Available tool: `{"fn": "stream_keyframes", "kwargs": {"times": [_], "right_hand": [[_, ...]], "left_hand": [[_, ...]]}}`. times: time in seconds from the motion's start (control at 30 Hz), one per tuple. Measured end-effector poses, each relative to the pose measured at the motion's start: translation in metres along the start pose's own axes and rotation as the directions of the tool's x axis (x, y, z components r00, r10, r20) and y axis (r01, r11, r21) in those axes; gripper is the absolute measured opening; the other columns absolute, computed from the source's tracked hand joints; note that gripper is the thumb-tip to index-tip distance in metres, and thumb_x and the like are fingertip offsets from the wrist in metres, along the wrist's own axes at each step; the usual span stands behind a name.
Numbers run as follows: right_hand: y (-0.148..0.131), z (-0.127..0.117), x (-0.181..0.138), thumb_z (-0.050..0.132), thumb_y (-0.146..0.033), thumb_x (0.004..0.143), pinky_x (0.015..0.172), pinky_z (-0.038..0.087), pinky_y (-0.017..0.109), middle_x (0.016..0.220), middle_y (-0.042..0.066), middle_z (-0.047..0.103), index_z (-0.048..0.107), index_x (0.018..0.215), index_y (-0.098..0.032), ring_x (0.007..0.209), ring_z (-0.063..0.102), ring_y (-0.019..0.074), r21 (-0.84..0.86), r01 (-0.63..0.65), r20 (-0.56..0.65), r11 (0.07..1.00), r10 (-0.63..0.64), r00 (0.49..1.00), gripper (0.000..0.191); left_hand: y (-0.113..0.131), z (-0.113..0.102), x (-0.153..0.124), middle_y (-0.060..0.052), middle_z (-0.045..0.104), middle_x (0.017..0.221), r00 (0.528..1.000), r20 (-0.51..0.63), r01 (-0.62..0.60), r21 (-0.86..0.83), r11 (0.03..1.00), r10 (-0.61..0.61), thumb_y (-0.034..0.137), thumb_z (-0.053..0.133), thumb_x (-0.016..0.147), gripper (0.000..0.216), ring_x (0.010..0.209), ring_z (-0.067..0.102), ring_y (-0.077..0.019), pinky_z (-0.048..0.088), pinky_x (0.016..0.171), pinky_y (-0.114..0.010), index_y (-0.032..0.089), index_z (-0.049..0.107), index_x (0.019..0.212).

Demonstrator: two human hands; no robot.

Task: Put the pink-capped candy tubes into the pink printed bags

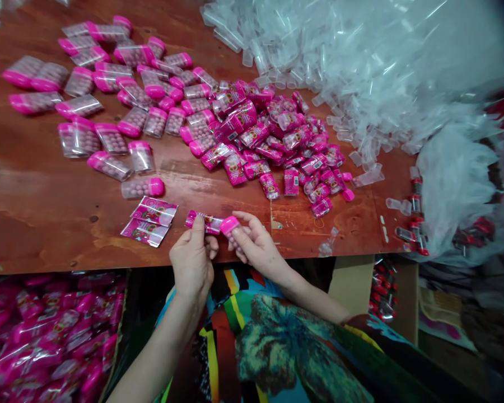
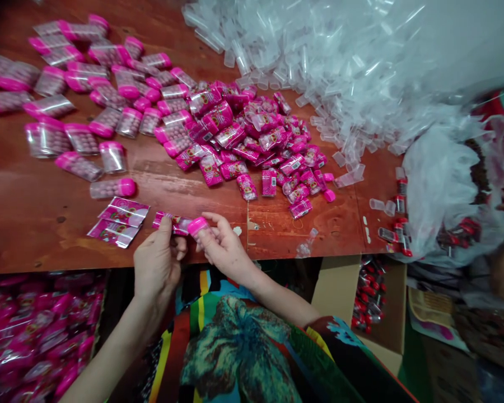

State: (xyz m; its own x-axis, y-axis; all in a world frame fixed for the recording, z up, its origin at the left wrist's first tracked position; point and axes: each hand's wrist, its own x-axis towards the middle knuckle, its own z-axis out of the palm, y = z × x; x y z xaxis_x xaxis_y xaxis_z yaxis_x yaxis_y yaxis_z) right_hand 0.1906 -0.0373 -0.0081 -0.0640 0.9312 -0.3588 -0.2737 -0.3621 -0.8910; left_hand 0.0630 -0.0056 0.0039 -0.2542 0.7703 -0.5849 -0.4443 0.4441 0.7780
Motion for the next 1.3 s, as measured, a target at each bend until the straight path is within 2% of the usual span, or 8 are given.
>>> {"fn": "stream_keyframes", "kwargs": {"times": [0.23, 0.4, 0.53, 0.67, 0.9, 1.0, 1.13, 1.3], "right_hand": [[0.005, 0.001, 0.001, 0.07, -0.061, 0.101, 0.048, 0.035, 0.021, 0.082, -0.004, 0.061, 0.045, 0.141, -0.026, 0.057, 0.049, 0.0093, -0.04, 0.022, 0.033, 0.999, -0.021, 0.999, 0.058], [0.006, 0.0, 0.002, 0.075, -0.057, 0.099, 0.053, 0.037, 0.021, 0.088, -0.002, 0.063, 0.045, 0.142, -0.025, 0.072, 0.06, 0.0128, -0.041, -0.004, 0.047, 0.999, 0.006, 0.999, 0.061], [-0.003, -0.007, 0.007, 0.073, -0.064, 0.098, 0.048, 0.032, 0.021, 0.078, -0.006, 0.06, 0.042, 0.147, -0.025, 0.055, 0.047, 0.0092, -0.01, -0.085, 0.149, 0.996, 0.086, 0.985, 0.07], [-0.011, -0.014, 0.012, 0.069, -0.067, 0.1, 0.044, 0.024, 0.021, 0.075, -0.008, 0.058, 0.038, 0.152, -0.024, 0.046, 0.032, 0.0069, 0.0, -0.143, 0.256, 0.99, 0.138, 0.957, 0.074], [-0.009, -0.006, 0.01, 0.073, -0.04, 0.1, 0.076, 0.052, 0.033, 0.096, 0.002, 0.069, 0.048, 0.153, -0.027, 0.082, 0.065, 0.0196, -0.447, 0.178, 0.143, 0.877, -0.126, 0.982, 0.06], [-0.005, -0.003, 0.011, 0.068, -0.051, 0.102, 0.069, 0.05, 0.031, 0.088, 0.0, 0.065, 0.042, 0.154, -0.027, 0.073, 0.062, 0.0175, -0.244, 0.112, 0.149, 0.963, -0.077, 0.986, 0.063], [-0.004, -0.004, 0.012, 0.068, -0.066, 0.1, 0.049, 0.03, 0.023, 0.078, -0.005, 0.06, 0.036, 0.156, -0.027, 0.053, 0.042, 0.0103, -0.029, -0.101, 0.235, 0.994, 0.105, 0.966, 0.075], [0.004, -0.001, 0.01, 0.073, -0.059, 0.1, 0.069, 0.049, 0.029, 0.084, -0.003, 0.064, 0.039, 0.153, -0.024, 0.073, 0.061, 0.0149, -0.079, 0.071, 0.178, 0.994, -0.056, 0.982, 0.072]], "left_hand": [[-0.002, -0.001, 0.001, 0.002, 0.055, 0.046, 1.0, 0.015, 0.008, 0.013, 1.0, -0.008, 0.063, 0.091, 0.074, 0.057, 0.039, 0.044, -0.0089, 0.028, 0.039, -0.023, 0.02, 0.057, 0.057], [0.003, -0.006, 0.0, -0.001, 0.058, 0.049, 0.981, 0.182, 0.067, 0.015, 0.998, -0.069, 0.065, 0.09, 0.076, 0.058, 0.042, 0.049, -0.0106, 0.033, 0.042, -0.023, 0.019, 0.06, 0.058], [0.007, -0.011, 0.001, -0.004, 0.059, 0.052, 0.905, 0.367, 0.2, 0.072, 0.977, -0.212, 0.063, 0.093, 0.072, 0.057, 0.045, 0.049, -0.0106, 0.03, 0.041, -0.022, 0.016, 0.063, 0.06], [0.009, -0.014, 0.004, -0.006, 0.062, 0.055, 0.889, 0.403, 0.178, 0.132, 0.975, -0.217, 0.055, 0.096, 0.071, 0.052, 0.048, 0.05, -0.0104, 0.028, 0.042, -0.021, 0.015, 0.064, 0.059], [0.015, -0.013, 0.005, -0.001, 0.059, 0.056, 0.894, 0.379, 0.244, 0.039, 0.969, -0.24, 0.046, 0.1, 0.065, 0.045, 0.052, 0.049, -0.0096, 0.031, 0.044, -0.019, 0.015, 0.067, 0.066], [0.021, -0.013, 0.005, -0.002, 0.06, 0.058, 0.874, 0.416, 0.28, -0.01, 0.96, -0.25, 0.053, 0.092, 0.075, 0.043, 0.05, 0.05, -0.0112, 0.032, 0.042, -0.021, 0.015, 0.071, 0.076], [0.025, -0.013, 0.004, -0.004, 0.062, 0.061, 0.877, 0.423, 0.255, -0.012, 0.967, -0.226, 0.051, 0.087, 0.079, 0.04, 0.05, 0.053, -0.0136, 0.033, 0.041, -0.023, 0.015, 0.071, 0.079], [0.02, -0.012, 0.002, 0.0, 0.056, 0.052, 0.906, 0.377, 0.21, -0.001, 0.978, -0.195, 0.051, 0.088, 0.081, 0.039, 0.048, 0.05, -0.0121, 0.031, 0.042, -0.021, 0.016, 0.071, 0.077]]}}
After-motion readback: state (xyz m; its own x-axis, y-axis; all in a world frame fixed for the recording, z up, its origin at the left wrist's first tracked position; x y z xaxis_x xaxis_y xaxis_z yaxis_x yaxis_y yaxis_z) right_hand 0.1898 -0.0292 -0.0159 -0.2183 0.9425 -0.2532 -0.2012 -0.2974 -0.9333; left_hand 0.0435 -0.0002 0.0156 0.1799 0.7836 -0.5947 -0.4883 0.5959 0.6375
